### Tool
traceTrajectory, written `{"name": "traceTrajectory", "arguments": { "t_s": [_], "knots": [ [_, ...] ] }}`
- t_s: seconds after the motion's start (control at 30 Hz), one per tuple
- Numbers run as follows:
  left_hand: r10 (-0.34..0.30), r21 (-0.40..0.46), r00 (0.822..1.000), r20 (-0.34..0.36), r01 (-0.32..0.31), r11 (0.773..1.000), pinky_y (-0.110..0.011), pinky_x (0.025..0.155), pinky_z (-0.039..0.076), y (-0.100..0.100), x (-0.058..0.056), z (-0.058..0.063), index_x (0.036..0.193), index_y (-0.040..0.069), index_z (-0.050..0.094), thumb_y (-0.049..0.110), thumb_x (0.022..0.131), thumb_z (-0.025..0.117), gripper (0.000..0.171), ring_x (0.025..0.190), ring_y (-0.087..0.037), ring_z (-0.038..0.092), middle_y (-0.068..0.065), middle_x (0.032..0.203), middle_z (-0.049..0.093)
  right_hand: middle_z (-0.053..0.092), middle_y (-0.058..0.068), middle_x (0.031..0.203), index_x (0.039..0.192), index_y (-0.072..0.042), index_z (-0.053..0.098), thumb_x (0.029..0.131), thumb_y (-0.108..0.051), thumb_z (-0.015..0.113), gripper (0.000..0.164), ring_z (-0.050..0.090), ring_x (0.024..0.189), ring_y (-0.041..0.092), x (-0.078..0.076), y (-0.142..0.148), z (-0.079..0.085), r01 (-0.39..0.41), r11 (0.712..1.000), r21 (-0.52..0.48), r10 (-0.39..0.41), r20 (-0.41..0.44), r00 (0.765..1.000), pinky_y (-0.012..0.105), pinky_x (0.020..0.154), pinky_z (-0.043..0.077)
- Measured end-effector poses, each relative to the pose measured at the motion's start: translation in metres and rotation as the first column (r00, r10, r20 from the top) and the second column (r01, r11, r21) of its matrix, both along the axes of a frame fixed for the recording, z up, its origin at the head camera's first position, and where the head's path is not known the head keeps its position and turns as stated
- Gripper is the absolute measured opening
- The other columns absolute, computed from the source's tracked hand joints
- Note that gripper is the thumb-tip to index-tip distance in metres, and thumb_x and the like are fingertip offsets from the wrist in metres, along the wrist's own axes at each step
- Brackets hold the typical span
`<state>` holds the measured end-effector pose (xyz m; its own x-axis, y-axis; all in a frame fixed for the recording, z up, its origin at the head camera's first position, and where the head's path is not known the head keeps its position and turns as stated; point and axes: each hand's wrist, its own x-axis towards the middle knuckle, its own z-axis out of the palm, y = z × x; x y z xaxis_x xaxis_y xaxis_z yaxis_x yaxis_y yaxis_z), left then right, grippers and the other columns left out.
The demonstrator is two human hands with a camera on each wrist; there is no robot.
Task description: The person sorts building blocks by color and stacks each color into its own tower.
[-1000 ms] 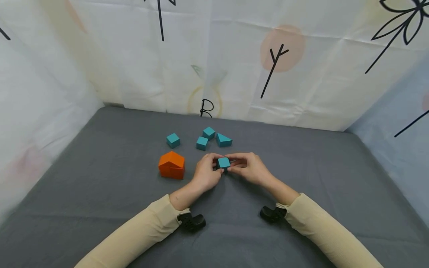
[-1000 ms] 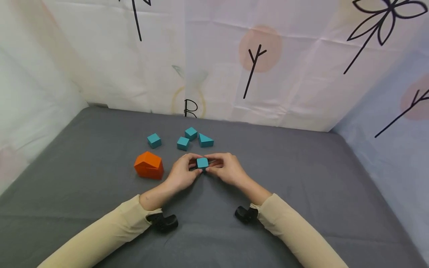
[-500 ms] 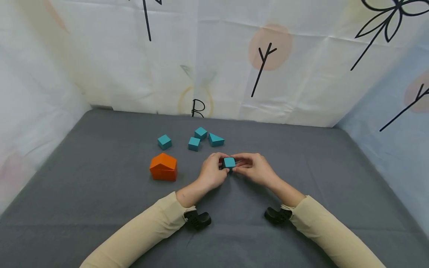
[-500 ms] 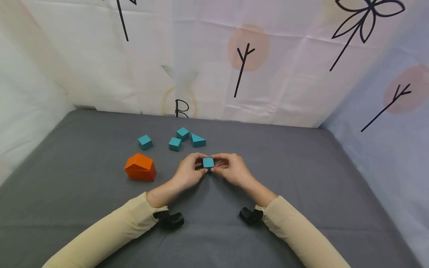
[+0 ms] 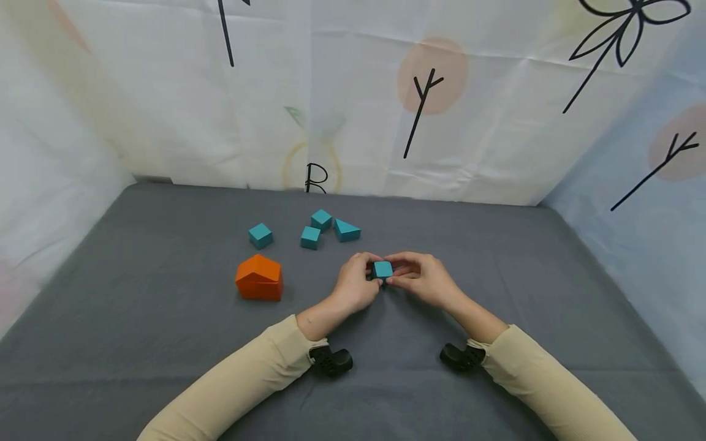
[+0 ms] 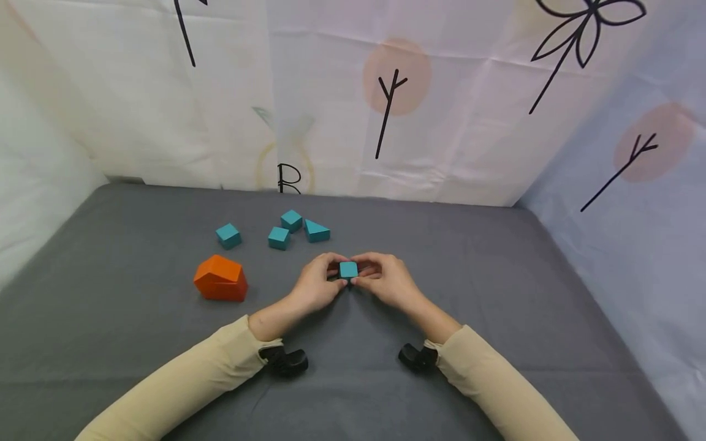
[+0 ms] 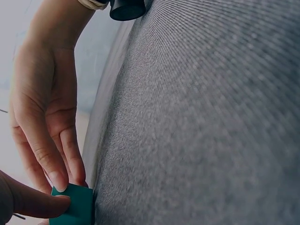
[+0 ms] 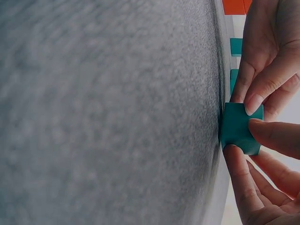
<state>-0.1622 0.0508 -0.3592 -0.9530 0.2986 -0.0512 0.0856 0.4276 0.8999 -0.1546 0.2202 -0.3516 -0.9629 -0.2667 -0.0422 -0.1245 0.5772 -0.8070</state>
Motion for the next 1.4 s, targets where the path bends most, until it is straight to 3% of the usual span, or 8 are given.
{"name": "traceTrajectory", "arguments": {
  "t_s": [0.33, 0.63, 0.97, 1.13, 1.4],
  "knots": [
    [-0.005, -0.002, 1.0, -0.011, 0.005, 1.0, -0.042, 0.098, 0.049, 0.005, -0.003, -0.005, 0.119, -0.001, 0.061, -0.004, 0.088, 0.063, 0.031, 0.118, -0.035, 0.055, -0.018, 0.122, 0.055, 0.066, 0.02, 0.113, 0.125, 0.0, 0.061, 0.09, -0.01, 0.067, 0.038, 0.067, 0.098, 0.029, 0.0, 0.006, -0.001, 0.002, 1.0, 0.004, -0.002, 0.006, 1.0, 0.032, 0.077, 0.058],
    [0.008, -0.001, 0.999, -0.035, -0.008, 1.0, -0.04, 0.098, 0.05, 0.006, -0.002, -0.006, 0.118, -0.001, 0.061, -0.002, 0.088, 0.065, 0.031, 0.116, -0.033, 0.056, -0.017, 0.121, 0.055, 0.067, 0.022, 0.111, 0.121, 0.003, 0.064, 0.088, -0.007, 0.069, 0.035, 0.068, 0.097, 0.031, -0.002, 0.006, -0.002, 0.014, 1.0, -0.017, -0.015, -0.021, 1.0, 0.028, 0.075, 0.058],
    [0.007, 0.022, 0.999, -0.041, -0.006, 1.0, -0.043, 0.1, 0.048, -0.004, 0.0, -0.005, 0.124, 0.0, 0.059, -0.002, 0.085, 0.066, 0.04, 0.117, -0.036, 0.054, -0.019, 0.124, 0.053, 0.068, 0.022, 0.109, 0.12, 0.003, 0.064, 0.086, -0.007, 0.07, 0.036, 0.069, 0.096, 0.031, -0.004, 0.007, -0.003, 0.031, 0.999, -0.027, -0.031, -0.007, 1.0, 0.029, 0.075, 0.059],
    [0.114, 0.097, 0.989, -0.092, -0.105, 0.99, -0.043, 0.099, 0.047, -0.013, 0.0, -0.004, 0.12, 0.002, 0.062, -0.006, 0.084, 0.057, 0.037, 0.113, -0.033, 0.053, -0.017, 0.122, 0.053, 0.068, 0.022, 0.11, 0.12, 0.003, 0.065, 0.086, -0.008, 0.071, 0.036, 0.068, 0.096, 0.031, -0.005, 0.008, -0.003, 0.035, 0.999, -0.027, -0.035, -0.001, 0.999, 0.029, 0.076, 0.059],
    [0.34, 0.256, 0.928, -0.151, -0.296, 0.92, -0.046, 0.1, 0.042, -0.021, -0.005, -0.006, 0.111, 0.001, 0.065, -0.006, 0.084, 0.054, 0.03, 0.113, -0.034, 0.048, -0.017, 0.121, 0.049, 0.068, 0.022, 0.112, 0.12, 0.003, 0.065, 0.086, -0.009, 0.071, 0.036, 0.068, 0.097, 0.03, -0.006, 0.008, -0.005, 0.03, 0.999, -0.034, -0.03, -0.001, 1.0, 0.028, 0.076, 0.058]
  ]
}}
